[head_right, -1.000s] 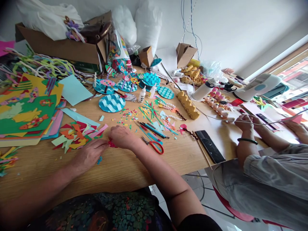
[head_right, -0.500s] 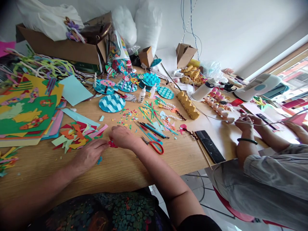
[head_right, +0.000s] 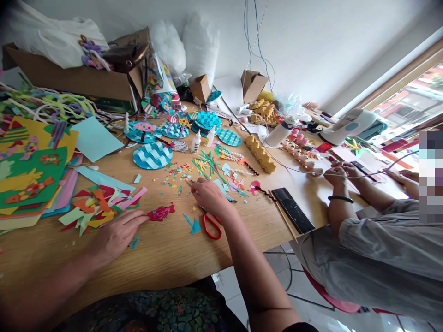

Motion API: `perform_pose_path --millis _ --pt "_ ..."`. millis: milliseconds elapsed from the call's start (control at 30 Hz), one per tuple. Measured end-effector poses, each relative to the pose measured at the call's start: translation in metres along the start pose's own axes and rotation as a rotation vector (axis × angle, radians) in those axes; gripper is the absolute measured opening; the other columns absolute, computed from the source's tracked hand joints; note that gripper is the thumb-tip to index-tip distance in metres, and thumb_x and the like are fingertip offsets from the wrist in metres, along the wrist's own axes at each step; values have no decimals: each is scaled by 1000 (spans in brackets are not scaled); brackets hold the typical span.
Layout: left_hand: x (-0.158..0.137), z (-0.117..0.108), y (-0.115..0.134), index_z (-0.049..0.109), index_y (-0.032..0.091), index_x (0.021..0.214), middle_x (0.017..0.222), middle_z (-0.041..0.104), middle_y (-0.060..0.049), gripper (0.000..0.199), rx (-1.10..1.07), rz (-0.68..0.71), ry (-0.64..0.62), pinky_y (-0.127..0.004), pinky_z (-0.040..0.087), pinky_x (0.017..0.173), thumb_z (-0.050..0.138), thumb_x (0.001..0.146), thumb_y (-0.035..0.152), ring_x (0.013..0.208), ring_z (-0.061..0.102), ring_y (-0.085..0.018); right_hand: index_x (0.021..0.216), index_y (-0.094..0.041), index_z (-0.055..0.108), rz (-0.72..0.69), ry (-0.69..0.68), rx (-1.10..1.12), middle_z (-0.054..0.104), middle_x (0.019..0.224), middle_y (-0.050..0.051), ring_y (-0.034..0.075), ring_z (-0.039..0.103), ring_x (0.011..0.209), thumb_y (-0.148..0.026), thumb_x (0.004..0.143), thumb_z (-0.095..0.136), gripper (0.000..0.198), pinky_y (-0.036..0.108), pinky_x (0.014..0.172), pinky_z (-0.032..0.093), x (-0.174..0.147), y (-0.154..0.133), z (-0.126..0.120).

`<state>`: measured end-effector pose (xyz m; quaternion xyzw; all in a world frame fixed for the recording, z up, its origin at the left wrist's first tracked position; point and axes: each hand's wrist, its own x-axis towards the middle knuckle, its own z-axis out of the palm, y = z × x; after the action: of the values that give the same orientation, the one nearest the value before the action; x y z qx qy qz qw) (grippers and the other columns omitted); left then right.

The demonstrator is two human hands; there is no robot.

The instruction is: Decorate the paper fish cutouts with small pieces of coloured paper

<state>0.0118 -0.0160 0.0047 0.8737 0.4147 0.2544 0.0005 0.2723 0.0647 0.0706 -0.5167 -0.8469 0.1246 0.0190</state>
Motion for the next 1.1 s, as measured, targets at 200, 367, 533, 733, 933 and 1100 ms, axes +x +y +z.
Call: perform_pose_path --millis 200,367,533,733,933,1100 --pt "-1 2 -5 59 16 96 92 62 -6 28 -68 -8 79 -27 49 81 34 84 8 89 58 -15 84 -18 63 58 -8 -22 60 87 3 11 53 77 -15 80 44 20 21 66 33 1 12 4" --pt "-7 9 -8 57 17 98 93 61 -5 30 -80 -31 91 -26 48 82 31 85 8 88 57 -14 87 -17 63 20 -6 -30 61 89 4 11 53 78 -15 79 44 20 20 64 33 30 4 2" --pt "-9 11 -10 57 17 98 93 61 -5 31 -92 -21 72 -24 47 83 31 84 8 89 58 -14 92 -19 63 43 -42 -93 63 94 4 13 55 84 -16 77 45 24 21 64 34 66 5 9" --pt "-10 14 -11 58 18 95 90 62 -5 32 -120 -50 101 -25 49 78 30 84 9 86 59 -14 96 -19 63 160 -30 -156 64 98 7 16 56 87 -20 79 43 26 23 65 36 90 15 12" --pt "-10 15 -13 60 19 94 89 63 -5 33 -133 -54 109 -24 50 77 29 83 10 84 59 -14 96 -20 63 154 -42 -152 64 97 5 15 56 86 -19 78 44 27 22 62 35 101 19 13" --pt "-9 15 -13 59 18 96 90 62 -5 32 -148 -51 104 -24 49 79 31 84 9 86 59 -13 96 -21 63 116 -71 -148 64 94 3 15 56 85 -24 76 49 24 21 60 34 105 17 13"
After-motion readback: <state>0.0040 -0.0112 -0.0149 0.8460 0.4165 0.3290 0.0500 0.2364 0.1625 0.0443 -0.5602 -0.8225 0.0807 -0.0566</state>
